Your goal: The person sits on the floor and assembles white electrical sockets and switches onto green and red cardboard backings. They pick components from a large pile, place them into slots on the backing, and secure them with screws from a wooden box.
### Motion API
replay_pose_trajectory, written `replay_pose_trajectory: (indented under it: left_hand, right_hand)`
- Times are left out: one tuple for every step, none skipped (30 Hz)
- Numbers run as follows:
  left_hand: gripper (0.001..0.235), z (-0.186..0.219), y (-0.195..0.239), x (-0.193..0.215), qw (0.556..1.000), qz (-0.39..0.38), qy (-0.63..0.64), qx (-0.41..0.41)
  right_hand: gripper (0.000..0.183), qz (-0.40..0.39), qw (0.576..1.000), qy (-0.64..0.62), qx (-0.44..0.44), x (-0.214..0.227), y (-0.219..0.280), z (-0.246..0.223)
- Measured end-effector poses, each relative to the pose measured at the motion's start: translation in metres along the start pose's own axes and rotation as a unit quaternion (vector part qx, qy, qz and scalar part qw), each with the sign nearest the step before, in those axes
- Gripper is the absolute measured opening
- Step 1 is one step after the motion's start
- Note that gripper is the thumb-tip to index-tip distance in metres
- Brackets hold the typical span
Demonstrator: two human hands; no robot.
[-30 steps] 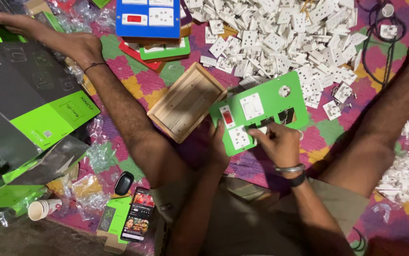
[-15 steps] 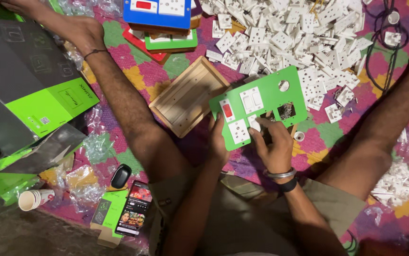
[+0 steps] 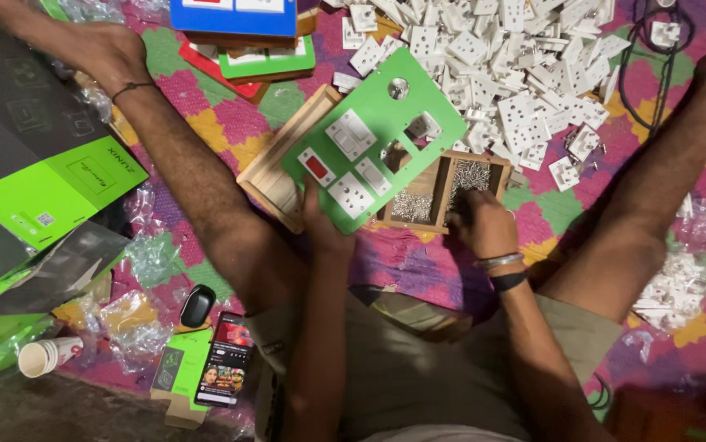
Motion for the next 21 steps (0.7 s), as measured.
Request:
replay_pose_trajectory:
  left_hand:
    - [0.037, 0.0, 0.004, -0.001, 1.0, 0.01, 0.002, 0.005]
    - [0.037, -0.002, 0.008, -0.005, 1.0, 0.005, 0.011, 0.018]
    - [0.037, -0.006, 0.01, -0.008, 0.999, -0.002, 0.021, 0.032]
    - [0.038, -0.011, 0.013, -0.011, 0.998, -0.008, 0.031, 0.046]
    - [0.039, -0.016, 0.013, -0.014, 0.998, -0.006, 0.035, 0.057]
    - [0.041, -0.021, 0.013, -0.015, 0.997, -0.005, 0.04, 0.067]
    - [0.043, -0.024, 0.01, -0.016, 0.996, -0.003, 0.044, 0.073]
    - [0.043, -0.024, 0.006, -0.018, 0.998, -0.02, 0.033, 0.058]
    - [0.043, -0.025, 0.008, -0.016, 0.998, -0.032, 0.021, 0.044]
    - [0.044, -0.026, 0.009, -0.014, 0.999, -0.044, 0.01, 0.03]
    - [0.044, -0.03, 0.009, -0.011, 0.999, -0.033, 0.001, 0.033]
    - [0.045, -0.033, 0.009, -0.008, 0.999, -0.023, -0.007, 0.035]
    - [0.046, -0.035, 0.008, -0.006, 0.999, -0.013, -0.016, 0.036]
    - [0.046, -0.036, 0.007, -0.005, 0.999, -0.011, -0.023, 0.038]
    - [0.047, -0.036, 0.007, -0.005, 0.999, -0.01, -0.031, 0.04]
    - [0.047, -0.036, 0.006, -0.006, 0.998, -0.008, -0.038, 0.042]
    - [0.047, -0.036, 0.007, -0.008, 0.998, -0.013, -0.039, 0.041]
    - [0.046, -0.036, 0.008, -0.011, 0.998, -0.018, -0.04, 0.039]
    - [0.046, -0.036, 0.01, -0.013, 0.998, -0.022, -0.041, 0.04]
    - [0.045, -0.037, 0.011, -0.016, 0.998, -0.023, -0.049, 0.042]
    - [0.045, -0.038, 0.016, -0.017, 0.997, -0.024, -0.058, 0.048]
  right_hand:
    - [0.024, -0.026, 0.999, 0.003, -0.026, -0.01, 0.003, 0.004]
    - [0.023, -0.053, 0.997, 0.006, -0.052, -0.018, 0.005, 0.008]
    - [0.021, -0.033, 0.999, -0.008, -0.04, -0.019, 0.006, 0.008]
    - [0.018, -0.013, 0.999, -0.022, -0.028, -0.018, 0.008, 0.008]
    - [0.016, 0.01, 0.999, -0.035, -0.015, -0.015, 0.008, 0.008]
    - [0.014, 0.02, 0.998, -0.053, -0.029, -0.013, 0.01, 0.01]
    - [0.013, 0.03, 0.996, -0.073, -0.04, -0.011, 0.008, 0.013]
    - [0.013, 0.04, 0.994, -0.093, -0.05, -0.01, 0.007, 0.014]
    - [0.013, 0.055, 0.992, -0.102, -0.044, -0.006, 0.01, 0.013]
    - [0.014, 0.07, 0.99, -0.112, -0.039, -0.003, 0.014, 0.012]
    - [0.014, 0.086, 0.988, -0.121, -0.031, 0.0, 0.016, 0.011]
    - [0.015, 0.09, 0.987, -0.128, -0.041, 0.002, 0.018, 0.013]
    - [0.016, 0.095, 0.985, -0.135, -0.05, 0.004, 0.018, 0.013]
    - [0.017, 0.1, 0.983, -0.142, -0.058, 0.007, 0.019, 0.012]
    - [0.018, 0.093, 0.949, -0.276, -0.12, 0.004, 0.02, 0.02]
    - [0.019, 0.083, 0.894, -0.403, -0.179, -0.001, 0.022, 0.026]
    - [0.021, 0.069, 0.818, -0.519, -0.237, -0.008, 0.025, 0.029]
    - [0.018, 0.053, 0.813, -0.531, -0.234, -0.007, 0.024, 0.026]
    - [0.016, 0.036, 0.807, -0.542, -0.232, -0.006, 0.024, 0.023]
    - [0.014, 0.019, 0.801, -0.552, -0.23, -0.005, 0.023, 0.019]
    - [0.015, 0.002, 0.793, -0.566, -0.224, -0.005, 0.024, 0.013]
Point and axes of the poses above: each hand's wrist, its own y-axis away from the middle knuckle, its own x-axis out of the back of the hand, z = x × y, the point moved 7 cm from there along -y, towards the middle knuckle, and after that the axes turned 1 degree about -y, right-handed, at the moved point
